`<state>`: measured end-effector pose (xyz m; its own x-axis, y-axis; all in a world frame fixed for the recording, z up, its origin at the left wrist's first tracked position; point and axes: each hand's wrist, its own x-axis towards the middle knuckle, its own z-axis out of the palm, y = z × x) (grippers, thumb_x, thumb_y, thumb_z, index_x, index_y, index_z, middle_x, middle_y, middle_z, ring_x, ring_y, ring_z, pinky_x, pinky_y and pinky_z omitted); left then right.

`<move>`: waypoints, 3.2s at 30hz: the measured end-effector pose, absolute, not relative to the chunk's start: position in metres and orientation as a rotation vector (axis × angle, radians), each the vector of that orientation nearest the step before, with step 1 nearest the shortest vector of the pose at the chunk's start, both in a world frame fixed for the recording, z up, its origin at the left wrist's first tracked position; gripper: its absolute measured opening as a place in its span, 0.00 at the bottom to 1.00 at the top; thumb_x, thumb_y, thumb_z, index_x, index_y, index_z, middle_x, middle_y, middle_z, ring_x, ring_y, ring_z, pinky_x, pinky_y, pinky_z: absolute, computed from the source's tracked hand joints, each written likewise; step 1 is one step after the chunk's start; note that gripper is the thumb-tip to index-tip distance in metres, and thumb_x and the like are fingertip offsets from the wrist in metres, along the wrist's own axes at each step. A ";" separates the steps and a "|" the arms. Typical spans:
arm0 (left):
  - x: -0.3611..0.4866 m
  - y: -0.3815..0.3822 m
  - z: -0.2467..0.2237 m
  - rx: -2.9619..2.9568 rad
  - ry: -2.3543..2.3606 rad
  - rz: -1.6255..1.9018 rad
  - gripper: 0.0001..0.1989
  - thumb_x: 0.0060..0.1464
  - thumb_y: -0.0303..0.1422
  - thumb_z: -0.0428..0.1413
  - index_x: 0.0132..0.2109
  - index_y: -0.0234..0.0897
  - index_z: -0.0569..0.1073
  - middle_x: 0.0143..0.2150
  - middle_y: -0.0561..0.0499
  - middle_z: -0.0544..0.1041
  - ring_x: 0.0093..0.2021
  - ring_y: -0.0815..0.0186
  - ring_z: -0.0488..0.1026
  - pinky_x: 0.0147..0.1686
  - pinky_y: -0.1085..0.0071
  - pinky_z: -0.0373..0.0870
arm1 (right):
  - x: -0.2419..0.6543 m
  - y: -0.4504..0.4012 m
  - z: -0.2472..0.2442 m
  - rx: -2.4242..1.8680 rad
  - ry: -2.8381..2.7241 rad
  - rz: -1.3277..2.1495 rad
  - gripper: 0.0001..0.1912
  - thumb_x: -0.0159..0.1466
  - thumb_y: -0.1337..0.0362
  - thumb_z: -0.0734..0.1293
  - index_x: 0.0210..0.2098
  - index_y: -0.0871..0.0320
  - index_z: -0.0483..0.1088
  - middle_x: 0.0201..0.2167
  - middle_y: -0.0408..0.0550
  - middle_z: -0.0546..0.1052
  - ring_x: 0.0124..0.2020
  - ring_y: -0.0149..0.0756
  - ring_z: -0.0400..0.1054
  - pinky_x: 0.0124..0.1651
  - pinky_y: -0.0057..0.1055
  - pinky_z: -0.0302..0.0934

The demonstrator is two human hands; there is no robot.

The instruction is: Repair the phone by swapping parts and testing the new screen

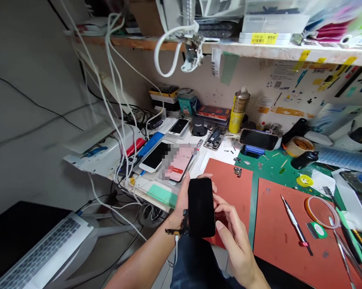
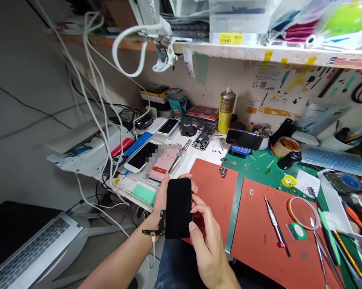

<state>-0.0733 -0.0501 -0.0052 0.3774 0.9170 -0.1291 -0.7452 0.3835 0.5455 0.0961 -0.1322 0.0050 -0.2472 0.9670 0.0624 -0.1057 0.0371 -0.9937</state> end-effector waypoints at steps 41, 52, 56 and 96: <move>-0.072 -0.054 -0.012 0.345 0.401 1.119 0.31 0.68 0.58 0.51 0.58 0.35 0.78 0.40 0.41 0.81 0.36 0.55 0.81 0.34 0.60 0.80 | 0.119 -0.155 -0.005 -0.857 -2.290 0.290 0.17 0.67 0.71 0.67 0.56 0.62 0.71 0.62 0.59 0.78 0.54 0.52 0.70 0.52 0.49 0.71; -0.071 -0.055 -0.009 0.374 0.415 1.109 0.32 0.66 0.59 0.53 0.57 0.35 0.79 0.40 0.41 0.82 0.36 0.56 0.81 0.33 0.61 0.81 | 0.125 -0.144 -0.023 -1.140 -1.664 0.201 0.08 0.69 0.76 0.71 0.43 0.57 0.73 0.27 0.42 0.74 0.21 0.28 0.63 0.26 0.29 0.63; -0.071 -0.056 -0.010 0.353 0.412 1.097 0.33 0.66 0.60 0.53 0.57 0.36 0.78 0.40 0.42 0.82 0.36 0.56 0.82 0.33 0.62 0.81 | 0.126 -0.144 -0.023 -1.095 -1.689 0.334 0.08 0.69 0.76 0.69 0.39 0.57 0.71 0.27 0.43 0.73 0.23 0.29 0.64 0.25 0.28 0.61; -0.065 -0.056 -0.010 0.388 0.430 1.241 0.31 0.66 0.59 0.54 0.56 0.36 0.79 0.39 0.44 0.81 0.34 0.58 0.81 0.34 0.62 0.81 | 0.035 -0.171 -0.033 -1.380 -1.500 0.111 0.27 0.66 0.61 0.77 0.59 0.65 0.69 0.54 0.67 0.78 0.53 0.55 0.74 0.51 0.50 0.72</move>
